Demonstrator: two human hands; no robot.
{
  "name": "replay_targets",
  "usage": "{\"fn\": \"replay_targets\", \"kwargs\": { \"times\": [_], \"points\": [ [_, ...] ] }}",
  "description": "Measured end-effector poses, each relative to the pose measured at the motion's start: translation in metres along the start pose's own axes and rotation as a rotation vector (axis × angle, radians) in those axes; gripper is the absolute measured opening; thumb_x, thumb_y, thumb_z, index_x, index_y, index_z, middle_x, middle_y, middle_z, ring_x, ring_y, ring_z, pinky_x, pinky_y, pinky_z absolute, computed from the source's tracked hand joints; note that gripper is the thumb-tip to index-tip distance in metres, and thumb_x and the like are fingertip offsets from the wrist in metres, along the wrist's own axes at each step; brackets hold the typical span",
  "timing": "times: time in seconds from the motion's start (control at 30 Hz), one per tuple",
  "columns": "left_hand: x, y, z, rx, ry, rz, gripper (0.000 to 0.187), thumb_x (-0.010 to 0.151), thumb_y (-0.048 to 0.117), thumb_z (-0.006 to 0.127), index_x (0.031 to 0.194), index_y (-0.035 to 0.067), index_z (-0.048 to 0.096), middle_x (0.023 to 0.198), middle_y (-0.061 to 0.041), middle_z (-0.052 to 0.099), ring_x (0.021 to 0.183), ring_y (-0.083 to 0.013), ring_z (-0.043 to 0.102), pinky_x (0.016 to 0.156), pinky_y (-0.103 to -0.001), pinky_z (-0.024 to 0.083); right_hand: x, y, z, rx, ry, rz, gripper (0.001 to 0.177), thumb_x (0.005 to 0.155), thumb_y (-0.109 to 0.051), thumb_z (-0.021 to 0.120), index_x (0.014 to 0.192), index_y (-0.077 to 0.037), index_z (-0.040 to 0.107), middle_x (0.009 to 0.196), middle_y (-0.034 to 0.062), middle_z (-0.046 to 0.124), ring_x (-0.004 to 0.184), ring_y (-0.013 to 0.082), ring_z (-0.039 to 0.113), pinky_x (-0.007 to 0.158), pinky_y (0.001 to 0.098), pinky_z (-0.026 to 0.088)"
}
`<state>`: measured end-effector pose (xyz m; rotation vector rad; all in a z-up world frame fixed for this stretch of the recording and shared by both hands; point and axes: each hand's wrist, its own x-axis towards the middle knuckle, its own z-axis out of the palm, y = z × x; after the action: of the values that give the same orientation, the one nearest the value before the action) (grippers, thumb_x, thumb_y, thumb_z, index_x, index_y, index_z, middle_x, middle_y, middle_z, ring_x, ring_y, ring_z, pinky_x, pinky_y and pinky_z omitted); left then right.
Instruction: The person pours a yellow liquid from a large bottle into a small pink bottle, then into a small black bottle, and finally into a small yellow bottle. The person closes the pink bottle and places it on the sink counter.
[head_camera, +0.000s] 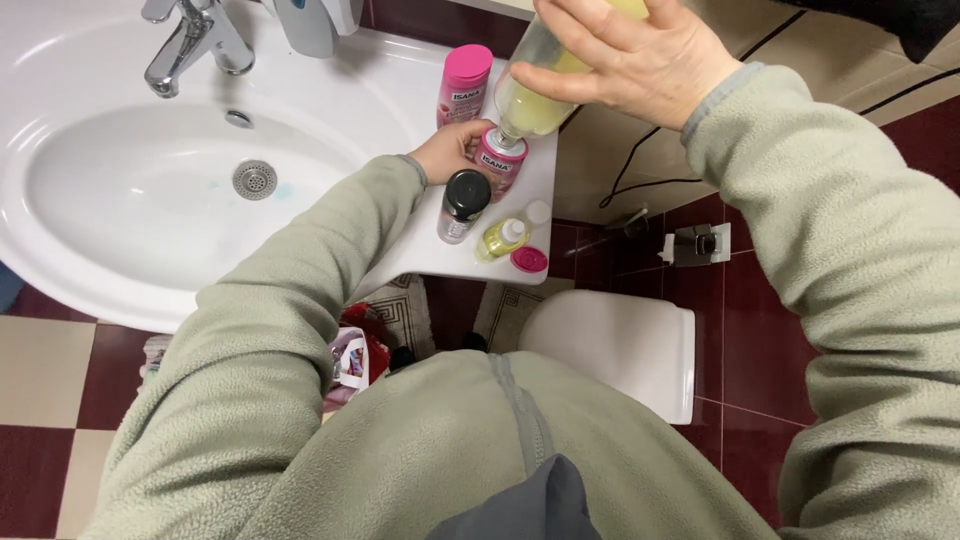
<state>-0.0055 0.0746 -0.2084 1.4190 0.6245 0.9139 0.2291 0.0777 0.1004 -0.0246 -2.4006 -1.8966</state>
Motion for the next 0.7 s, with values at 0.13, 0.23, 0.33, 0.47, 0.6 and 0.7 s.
{"fn": "replay_targets", "kwargs": {
  "times": [0.13, 0.23, 0.33, 0.47, 0.6, 0.7],
  "points": [
    [-0.006, -0.002, 0.003, 0.013, 0.044, 0.017, 0.059, 0.075, 0.012, 0.092, 0.126, 0.012, 0.063, 0.120, 0.001, 0.069, 0.114, -0.0111, 0.063, 0.099, -0.028, 0.055, 0.011, 0.003, -0.002, -0.078, 0.031, -0.022, 0.053, 0.115, -0.029, 0.046, 0.159, -0.052, 0.028, 0.156, -0.0063, 0.045, 0.151, 0.0125, 0.036, 0.121, 0.0549, 0.008],
    [-0.004, -0.018, -0.010, 0.092, -0.036, 0.024, 0.072, 0.078, 0.013, 0.091, 0.139, 0.015, 0.054, 0.137, 0.001, 0.061, 0.128, -0.0131, 0.058, 0.104, -0.031, 0.054, 0.013, 0.006, -0.005, -0.034, 0.028, -0.059, 0.054, 0.115, -0.029, 0.050, 0.160, -0.050, 0.029, 0.157, -0.0062, 0.050, 0.150, 0.0088, 0.044, 0.115, 0.0480, 0.018],
    [-0.017, 0.026, -0.020, 0.376, -0.088, -0.099, 0.081, 0.080, 0.016, 0.081, 0.151, 0.019, 0.041, 0.152, -0.006, 0.054, 0.140, -0.0266, 0.052, 0.117, -0.042, 0.039, 0.016, 0.005, -0.006, -0.041, 0.020, -0.087, 0.060, 0.114, -0.025, 0.052, 0.164, -0.046, 0.025, 0.160, -0.0035, 0.047, 0.151, 0.0108, 0.042, 0.115, 0.0488, 0.020],
    [-0.027, 0.078, -0.027, 0.093, -0.179, 0.098, 0.070, 0.087, -0.011, 0.059, 0.149, 0.007, 0.035, 0.154, -0.021, 0.048, 0.146, -0.0324, 0.046, 0.126, -0.045, 0.035, 0.023, 0.011, -0.021, -0.020, 0.044, -0.088, 0.059, 0.111, -0.029, 0.056, 0.161, -0.048, 0.031, 0.160, -0.0065, 0.051, 0.151, 0.0088, 0.043, 0.108, 0.0398, 0.028],
    [-0.025, 0.121, -0.017, 0.018, -0.244, 0.139, 0.059, 0.089, -0.005, 0.064, 0.144, 0.008, 0.045, 0.143, -0.008, 0.056, 0.137, -0.0186, 0.052, 0.121, -0.032, 0.039, 0.027, 0.011, -0.024, -0.031, 0.038, -0.121, 0.064, 0.109, -0.028, 0.054, 0.164, -0.044, 0.027, 0.159, -0.0052, 0.051, 0.152, 0.0086, 0.041, 0.110, 0.0395, 0.029],
    [-0.019, 0.126, -0.008, 0.083, -0.246, 0.086, 0.051, 0.089, 0.004, 0.077, 0.135, 0.006, 0.054, 0.137, -0.006, 0.062, 0.129, -0.0160, 0.058, 0.116, -0.031, 0.044, 0.030, 0.013, -0.022, -0.039, 0.048, -0.124, 0.063, 0.110, -0.030, 0.053, 0.164, -0.043, 0.025, 0.158, -0.0052, 0.052, 0.151, 0.0089, 0.042, 0.109, 0.0409, 0.028]
  ]
}}
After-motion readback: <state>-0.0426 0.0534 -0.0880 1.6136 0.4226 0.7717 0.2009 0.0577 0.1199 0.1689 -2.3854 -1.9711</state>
